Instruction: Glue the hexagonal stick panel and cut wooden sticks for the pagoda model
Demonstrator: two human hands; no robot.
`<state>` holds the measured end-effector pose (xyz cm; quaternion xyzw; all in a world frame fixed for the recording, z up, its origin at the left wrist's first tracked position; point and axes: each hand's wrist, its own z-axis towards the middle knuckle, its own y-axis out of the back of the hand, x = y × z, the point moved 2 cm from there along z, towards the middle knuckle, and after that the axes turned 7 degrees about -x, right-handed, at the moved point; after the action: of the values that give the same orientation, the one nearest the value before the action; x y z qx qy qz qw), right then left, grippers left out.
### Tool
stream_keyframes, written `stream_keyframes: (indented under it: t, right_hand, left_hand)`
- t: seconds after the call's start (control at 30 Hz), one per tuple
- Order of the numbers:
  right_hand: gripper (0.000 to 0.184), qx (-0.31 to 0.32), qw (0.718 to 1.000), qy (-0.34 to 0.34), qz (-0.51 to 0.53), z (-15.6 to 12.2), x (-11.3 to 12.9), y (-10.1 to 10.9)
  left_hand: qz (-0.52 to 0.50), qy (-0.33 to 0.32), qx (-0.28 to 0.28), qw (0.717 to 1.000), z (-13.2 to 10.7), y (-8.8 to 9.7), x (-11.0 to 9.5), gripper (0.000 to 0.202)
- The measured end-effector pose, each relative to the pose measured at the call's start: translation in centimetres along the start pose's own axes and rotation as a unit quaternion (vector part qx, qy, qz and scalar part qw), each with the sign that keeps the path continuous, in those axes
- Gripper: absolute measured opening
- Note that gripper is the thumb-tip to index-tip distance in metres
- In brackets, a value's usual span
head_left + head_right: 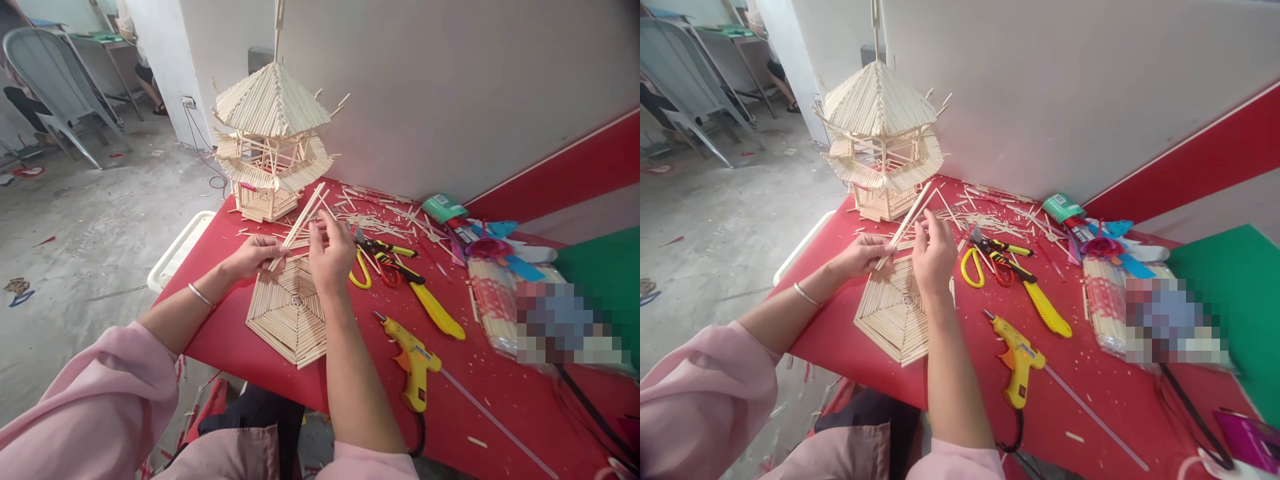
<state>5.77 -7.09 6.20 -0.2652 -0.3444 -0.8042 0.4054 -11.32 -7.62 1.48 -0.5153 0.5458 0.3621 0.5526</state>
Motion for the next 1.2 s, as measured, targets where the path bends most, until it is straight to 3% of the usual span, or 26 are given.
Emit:
stream_keyframes:
  t: [0.1,0.2,0.3,0.37,0.43,0.5,0.6,0.67,0.8,1.03,1.2]
  right_hand:
    - [0.034,0.062,0.987,0.131,-0.072,-0.1,0.4,0.0]
    - [0.033,0.133,0.966,0.193,-0.110,-0.4,0.5,-0.4]
    - [0.032,0.130,0.963,0.207,-0.113,-0.7,0.3,-0.7]
    - [0.032,0.096,0.969,0.205,-0.099,-0.8,0.1,-0.7]
    - [0.030,0.049,0.977,0.195,-0.074,-0.7,-0.3,-0.7]
    - [0.024,0.007,0.984,0.171,-0.046,-0.6,-0.5,-0.7]
    - [0.019,-0.022,0.993,0.116,-0.018,-0.5,-0.6,-0.7]
    - [0.021,-0.024,0.996,0.081,-0.012,-0.5,-0.6,-0.8]
    - [0.026,-0.022,0.999,0.040,-0.014,-0.5,-0.6,-0.6]
    - [0.036,-0.048,0.998,-0.043,0.012,0.0,-1.0,-1.4]
    - [0.030,-0.023,0.999,-0.017,-0.034,1.0,-0.1,-2.7]
  left_hand:
    - [-0.035,0.018,0.023,0.999,0.0,0.1,0.0,0.029]
    - [-0.051,0.038,0.057,0.996,0.0,0.1,-0.1,0.030]
    - [-0.058,0.047,0.071,0.995,-0.1,0.0,-0.1,0.038]
    - [-0.051,0.026,0.048,0.997,0.0,-0.1,-0.1,0.048]
    - [-0.018,-0.032,-0.029,0.999,0.2,0.1,-0.3,0.052]
    - [0.056,-0.111,-0.154,0.980,0.5,0.6,-0.4,0.046]
    - [0.187,-0.188,-0.320,0.910,1.0,1.8,-0.2,0.024]
    - [0.251,-0.197,-0.369,0.873,1.5,2.6,0.1,0.009]
    - [0.319,-0.209,-0.382,0.842,2.5,4.1,0.6,0.010]
    - [0.360,-0.239,-0.368,0.823,3.9,5.2,1.4,0.017]
    - [0.375,-0.225,-0.344,0.831,5.8,5.3,1.4,0.029]
